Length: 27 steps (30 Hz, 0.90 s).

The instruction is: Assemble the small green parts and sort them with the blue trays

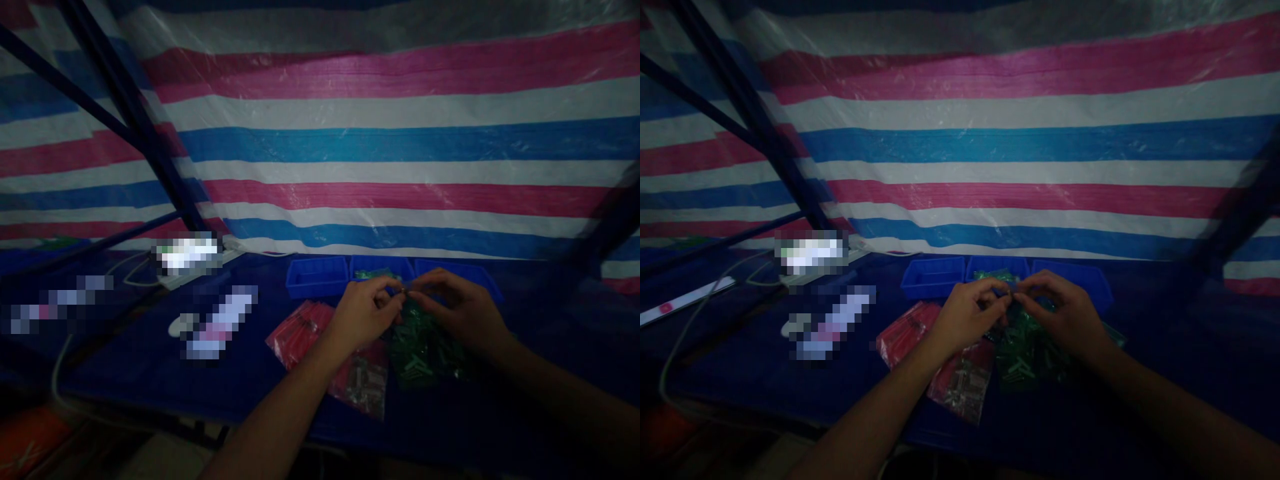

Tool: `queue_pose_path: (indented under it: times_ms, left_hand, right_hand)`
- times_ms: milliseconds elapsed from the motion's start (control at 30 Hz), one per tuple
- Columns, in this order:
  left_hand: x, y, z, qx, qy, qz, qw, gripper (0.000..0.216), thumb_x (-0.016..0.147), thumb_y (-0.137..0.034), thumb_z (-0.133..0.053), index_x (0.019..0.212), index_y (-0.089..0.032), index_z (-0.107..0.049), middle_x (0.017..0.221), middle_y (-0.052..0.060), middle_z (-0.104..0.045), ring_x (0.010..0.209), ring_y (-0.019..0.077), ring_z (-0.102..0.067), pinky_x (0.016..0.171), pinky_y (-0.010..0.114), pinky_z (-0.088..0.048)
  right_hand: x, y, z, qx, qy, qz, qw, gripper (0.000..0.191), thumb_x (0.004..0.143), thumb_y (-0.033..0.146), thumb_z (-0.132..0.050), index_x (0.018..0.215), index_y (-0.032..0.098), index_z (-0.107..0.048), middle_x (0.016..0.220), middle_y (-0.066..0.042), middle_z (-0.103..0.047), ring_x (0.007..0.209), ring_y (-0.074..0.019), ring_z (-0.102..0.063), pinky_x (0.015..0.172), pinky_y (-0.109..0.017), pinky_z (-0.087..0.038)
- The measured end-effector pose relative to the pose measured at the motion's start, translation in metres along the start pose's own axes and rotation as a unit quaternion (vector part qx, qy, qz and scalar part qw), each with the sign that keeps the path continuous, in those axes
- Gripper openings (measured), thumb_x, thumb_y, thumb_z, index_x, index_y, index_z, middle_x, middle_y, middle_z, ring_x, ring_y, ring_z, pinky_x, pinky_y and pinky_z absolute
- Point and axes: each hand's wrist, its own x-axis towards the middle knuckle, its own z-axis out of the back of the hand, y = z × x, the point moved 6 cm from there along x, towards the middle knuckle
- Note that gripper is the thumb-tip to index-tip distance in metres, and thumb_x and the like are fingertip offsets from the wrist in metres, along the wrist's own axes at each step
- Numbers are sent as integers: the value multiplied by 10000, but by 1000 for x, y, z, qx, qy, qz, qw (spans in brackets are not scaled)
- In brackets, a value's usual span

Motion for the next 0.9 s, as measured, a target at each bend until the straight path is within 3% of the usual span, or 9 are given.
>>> queue_pose_path:
  times_ms: [100,200,300,467,600,700,800,900]
  left_hand:
    - [1,1,2,-19,-14,-22,999,244,948,-248,-587,1148,-179,-710,853,36,-773,716,156,-695,644,241,-494]
    - [2,2,6,-42,-39,-55,997,269,961,-190,-532,1141,-188,-731,1047,56,-774,947,184,-715,821,276,-531]
    - [2,3,9,-67,-54,-58,995,275,1016,-262,-497,1108,-187,-746,1095,62,-768,1017,197,-707,914,309,-531]
    - [4,10,9,-55,-71,-14,996,218,950,-310,-656,1104,-173,-725,1004,71,-780,892,190,-730,809,297,-568]
    - [5,11,6,-41,-68,-15,997,165,933,-225,-642,1075,-187,-717,1004,60,-781,891,180,-739,801,299,-579]
    - [5,7,6,-44,-65,-36,996,140,904,-140,-624,1008,-183,-708,972,43,-773,876,165,-734,808,289,-573]
    - [5,2,6,-14,-52,-56,997,131,847,-72,-630,899,-177,-688,876,12,-741,812,149,-703,770,267,-543]
    - [3,-2,6,20,-48,-60,997,124,819,-60,-654,842,-182,-661,829,-10,-718,798,145,-688,750,257,-512]
  right_hand:
    - [1,13,0,-51,21,85,995,51,941,271,-721,985,271,-747,985,-52,-753,923,-230,-720,827,-385,-589]
    - [1,20,-2,-79,37,136,987,127,943,205,-707,1028,287,-754,1024,-53,-759,1000,-245,-707,879,-422,-572]
    - [1,22,-6,-92,48,149,983,179,940,213,-716,1091,299,-756,1095,-58,-762,1071,-259,-697,942,-463,-561]
    - [0,27,-11,-79,75,144,983,213,893,297,-786,1103,324,-757,1145,-45,-773,1159,-290,-680,1026,-507,-540]
    - [1,25,-2,-88,17,110,990,55,935,319,-725,982,305,-748,1044,-55,-781,1037,-285,-720,935,-483,-580]
    - [0,17,3,-103,-13,62,993,148,943,353,-704,1072,290,-738,1096,-69,-780,1022,-286,-737,922,-468,-590]
    - [-1,8,0,-84,10,25,996,292,939,379,-714,1214,283,-710,1142,-59,-790,1027,-282,-756,939,-456,-596]
    - [-2,4,-3,-70,24,18,997,260,932,389,-730,1166,276,-738,1103,-51,-799,997,-275,-765,911,-435,-604]
